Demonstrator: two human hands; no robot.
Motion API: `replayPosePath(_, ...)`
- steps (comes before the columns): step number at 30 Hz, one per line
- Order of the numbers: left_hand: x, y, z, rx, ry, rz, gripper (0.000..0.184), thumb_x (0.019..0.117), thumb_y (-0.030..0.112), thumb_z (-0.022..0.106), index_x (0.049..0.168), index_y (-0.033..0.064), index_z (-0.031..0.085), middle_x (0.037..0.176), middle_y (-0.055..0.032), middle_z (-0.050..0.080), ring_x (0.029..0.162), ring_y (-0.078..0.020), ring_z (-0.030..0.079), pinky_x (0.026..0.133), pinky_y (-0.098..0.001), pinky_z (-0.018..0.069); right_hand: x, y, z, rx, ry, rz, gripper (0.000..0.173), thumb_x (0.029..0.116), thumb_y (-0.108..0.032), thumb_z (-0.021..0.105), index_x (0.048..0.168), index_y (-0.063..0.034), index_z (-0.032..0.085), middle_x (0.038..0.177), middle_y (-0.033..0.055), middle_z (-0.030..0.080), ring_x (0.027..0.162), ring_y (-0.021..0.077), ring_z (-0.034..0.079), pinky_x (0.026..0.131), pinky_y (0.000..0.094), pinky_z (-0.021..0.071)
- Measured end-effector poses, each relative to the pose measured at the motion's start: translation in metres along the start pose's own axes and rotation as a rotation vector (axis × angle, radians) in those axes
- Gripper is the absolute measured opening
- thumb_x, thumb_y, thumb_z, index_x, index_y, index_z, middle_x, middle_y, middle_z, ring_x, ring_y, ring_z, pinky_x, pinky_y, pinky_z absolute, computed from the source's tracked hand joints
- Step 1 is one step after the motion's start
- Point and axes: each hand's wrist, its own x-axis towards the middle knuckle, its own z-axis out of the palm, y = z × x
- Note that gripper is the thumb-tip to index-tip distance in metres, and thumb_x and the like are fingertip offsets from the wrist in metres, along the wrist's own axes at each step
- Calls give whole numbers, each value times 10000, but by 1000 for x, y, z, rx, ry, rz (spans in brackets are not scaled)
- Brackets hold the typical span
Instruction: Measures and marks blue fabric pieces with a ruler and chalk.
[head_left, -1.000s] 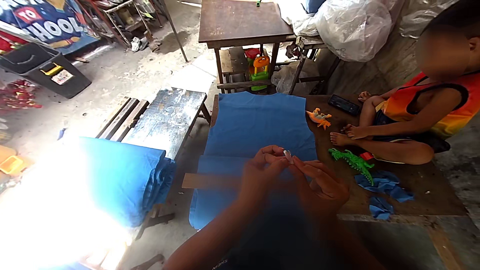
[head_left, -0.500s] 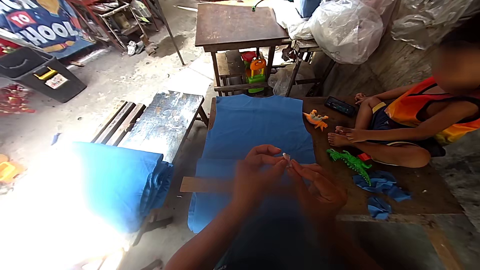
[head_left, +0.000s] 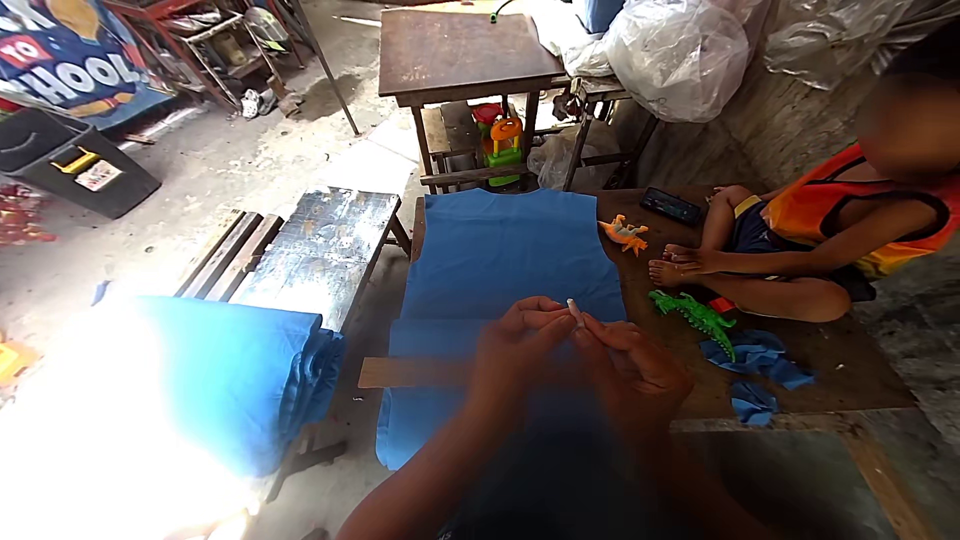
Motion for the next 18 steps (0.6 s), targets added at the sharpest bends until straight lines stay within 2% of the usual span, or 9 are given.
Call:
replayPosePath(5,-1,-4,3,66,36,143,67,848,54,776,791,86,760,967,-19,707,917,-86,671,818,-239,578,-2,0,2,-150,22,-146,90,945,-66,701,982,7,738,869,34,711,869,28,671,805,151,555)
replayPosePath(9,-3,-7,4,102,47,224,89,832,33,764,769,93,745,932,1,684,901,-69,659,798,-217,575,-3,0,2,-260,25,-238,91,956,-65,687,974,16,725,855,63,692,849,55,661,793,150,536)
replayPosePath(15,0,-7,3,-31,-23,67,133,883,48,707,770,117,701,895,16,683,875,-69,659,833,-254,565,-1,2,1,-363,15,-347,99,960,-64,670,971,23,717,840,78,666,834,92,646,799,169,533)
replayPosePath(18,1,-8,4,-60,-24,57,132,896,53,694,784,121,705,895,20,688,873,-71,664,844,-268,568,-1,2,2,-265,22,-261,87,955,-65,679,970,11,719,860,58,687,860,65,664,804,164,546)
